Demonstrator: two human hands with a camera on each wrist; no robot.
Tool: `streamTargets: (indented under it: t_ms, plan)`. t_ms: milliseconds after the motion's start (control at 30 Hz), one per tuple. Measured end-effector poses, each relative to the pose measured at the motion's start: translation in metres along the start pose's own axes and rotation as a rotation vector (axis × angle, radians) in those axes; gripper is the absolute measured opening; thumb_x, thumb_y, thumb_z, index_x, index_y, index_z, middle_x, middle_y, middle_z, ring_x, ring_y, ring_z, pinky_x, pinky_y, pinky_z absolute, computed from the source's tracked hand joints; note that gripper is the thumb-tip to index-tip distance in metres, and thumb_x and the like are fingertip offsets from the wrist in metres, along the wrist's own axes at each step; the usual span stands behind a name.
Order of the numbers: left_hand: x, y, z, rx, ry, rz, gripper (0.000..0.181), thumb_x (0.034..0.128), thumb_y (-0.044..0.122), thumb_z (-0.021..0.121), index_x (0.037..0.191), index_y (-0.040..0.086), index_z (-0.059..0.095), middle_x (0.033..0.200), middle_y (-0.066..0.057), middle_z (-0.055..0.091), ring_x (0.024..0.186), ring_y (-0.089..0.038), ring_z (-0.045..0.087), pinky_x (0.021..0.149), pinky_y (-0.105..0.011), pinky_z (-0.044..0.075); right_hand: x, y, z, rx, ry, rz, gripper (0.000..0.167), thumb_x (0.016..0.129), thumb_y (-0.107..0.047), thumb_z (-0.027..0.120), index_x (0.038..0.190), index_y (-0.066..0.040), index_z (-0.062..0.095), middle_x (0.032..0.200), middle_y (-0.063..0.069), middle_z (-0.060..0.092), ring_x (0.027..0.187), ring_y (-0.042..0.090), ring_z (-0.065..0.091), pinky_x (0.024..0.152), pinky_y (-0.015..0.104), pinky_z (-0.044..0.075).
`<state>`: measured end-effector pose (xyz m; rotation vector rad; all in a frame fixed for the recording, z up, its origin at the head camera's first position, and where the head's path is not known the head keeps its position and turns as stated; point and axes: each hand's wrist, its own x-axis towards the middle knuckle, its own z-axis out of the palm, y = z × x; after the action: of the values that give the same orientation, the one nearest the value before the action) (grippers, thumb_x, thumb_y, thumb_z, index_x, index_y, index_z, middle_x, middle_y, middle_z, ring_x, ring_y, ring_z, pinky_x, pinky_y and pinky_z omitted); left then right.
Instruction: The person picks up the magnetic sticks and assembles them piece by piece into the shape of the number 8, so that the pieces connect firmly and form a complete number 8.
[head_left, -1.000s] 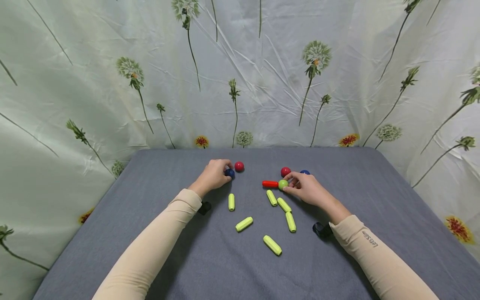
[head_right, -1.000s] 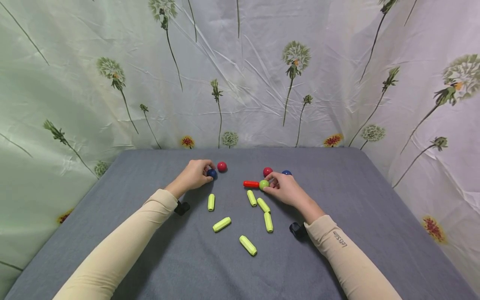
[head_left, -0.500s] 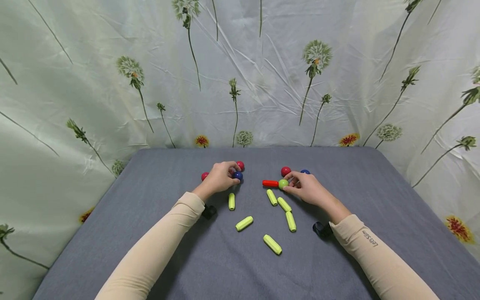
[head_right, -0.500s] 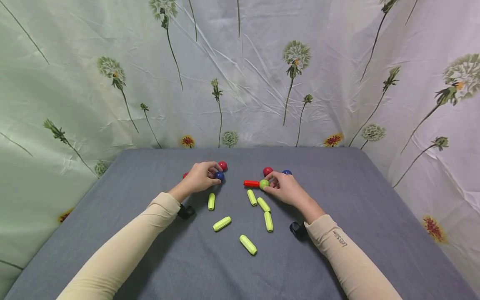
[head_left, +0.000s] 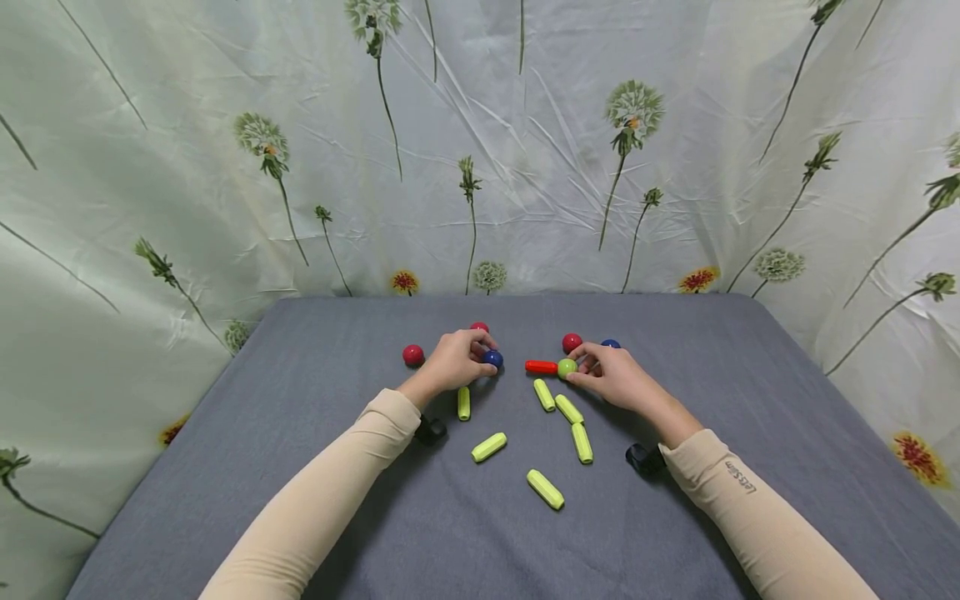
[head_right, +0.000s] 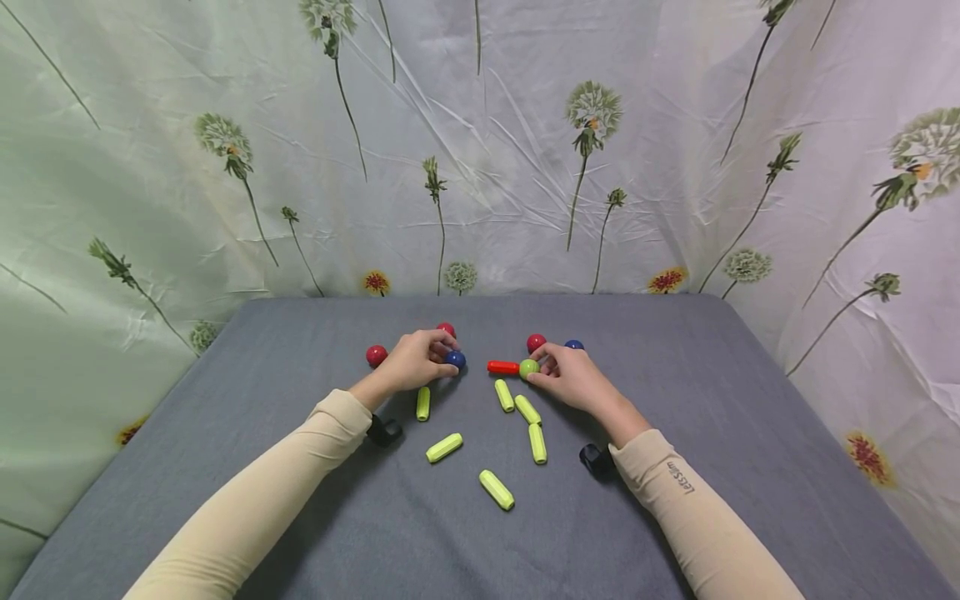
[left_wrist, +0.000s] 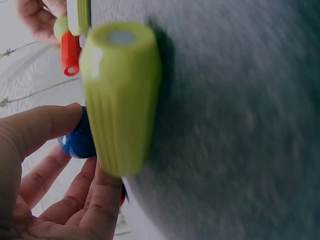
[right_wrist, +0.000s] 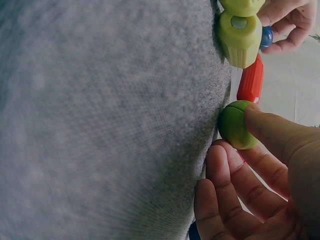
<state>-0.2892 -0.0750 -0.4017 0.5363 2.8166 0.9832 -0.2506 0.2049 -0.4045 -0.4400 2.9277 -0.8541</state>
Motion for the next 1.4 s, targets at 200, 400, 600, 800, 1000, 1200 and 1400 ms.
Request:
streamTargets:
  t_ms: [200,400,600,800,1000,1200,1400]
  plan:
    - [0.000,0.010,0.004,-0.032,-0.040,-0.006,0.026,0.0791,0.024,0.075,0.102,0.023,0.063,0.101,-0.001,0.068,0.085,-0.013,0.062,0.067,-0.025,0.052,0.000,0.000,0.000,0.001,-0.002,0.002,0.029,0.087,-0.033,0.066,0.110,-0.017,0.060,0.090,0.003,0.064,0.079,0.014,0.060,0.067,0.027,0.047]
    - [0.002,0.014,0.008,-0.030,-0.054,0.016,0.025,0.0797,0.023,0.074,0.102,0.023,0.062,0.099,0.000,0.068,0.081,-0.012,0.062,0.064,-0.024,0.050,0.000,0.000,0.000,-0.002,-0.002,0.001,0.029,0.087,-0.033,0.066,0.110,-0.017,0.060,0.090,0.003,0.064,0.079,0.014,0.060,0.066,0.027,0.047]
    - [0.004,0.016,0.011,-0.043,-0.068,0.019,0.025,0.0801,0.023,0.074,0.102,0.022,0.062,0.098,0.000,0.068,0.080,-0.012,0.061,0.062,-0.024,0.050,0.001,0.000,0.000,-0.010,-0.002,0.004,0.028,0.087,-0.033,0.066,0.110,-0.017,0.060,0.090,0.003,0.064,0.079,0.014,0.060,0.066,0.027,0.047]
    - [0.006,0.018,0.014,-0.050,-0.080,0.021,0.024,0.0804,0.022,0.074,0.101,0.023,0.061,0.098,0.000,0.068,0.080,-0.013,0.062,0.062,-0.025,0.051,0.001,0.000,0.000,-0.012,-0.002,0.008,0.029,0.087,-0.034,0.066,0.110,-0.018,0.060,0.089,0.002,0.064,0.079,0.014,0.060,0.066,0.027,0.047]
    - [0.007,0.018,0.015,-0.042,-0.079,0.039,0.023,0.0805,0.023,0.074,0.100,0.023,0.061,0.097,0.001,0.068,0.081,-0.012,0.062,0.065,-0.024,0.050,0.001,0.000,0.000,-0.013,-0.004,0.011,0.029,0.087,-0.034,0.066,0.110,-0.018,0.060,0.089,0.002,0.064,0.079,0.014,0.060,0.065,0.026,0.047]
    - [0.008,0.019,0.016,-0.044,-0.080,0.039,0.024,0.0801,0.022,0.074,0.100,0.022,0.061,0.096,0.000,0.069,0.080,-0.012,0.062,0.066,-0.024,0.051,0.002,0.000,0.000,-0.009,0.002,0.004,0.029,0.086,-0.033,0.066,0.110,-0.017,0.061,0.089,0.003,0.064,0.078,0.014,0.059,0.065,0.026,0.046]
    - [0.008,0.021,0.016,-0.040,-0.079,0.042,0.024,0.0797,0.023,0.074,0.100,0.021,0.061,0.095,0.000,0.069,0.081,-0.012,0.062,0.067,-0.025,0.051,0.001,-0.001,0.000,-0.003,0.000,0.010,0.030,0.086,-0.034,0.067,0.110,-0.017,0.061,0.088,0.003,0.065,0.077,0.013,0.059,0.064,0.026,0.046]
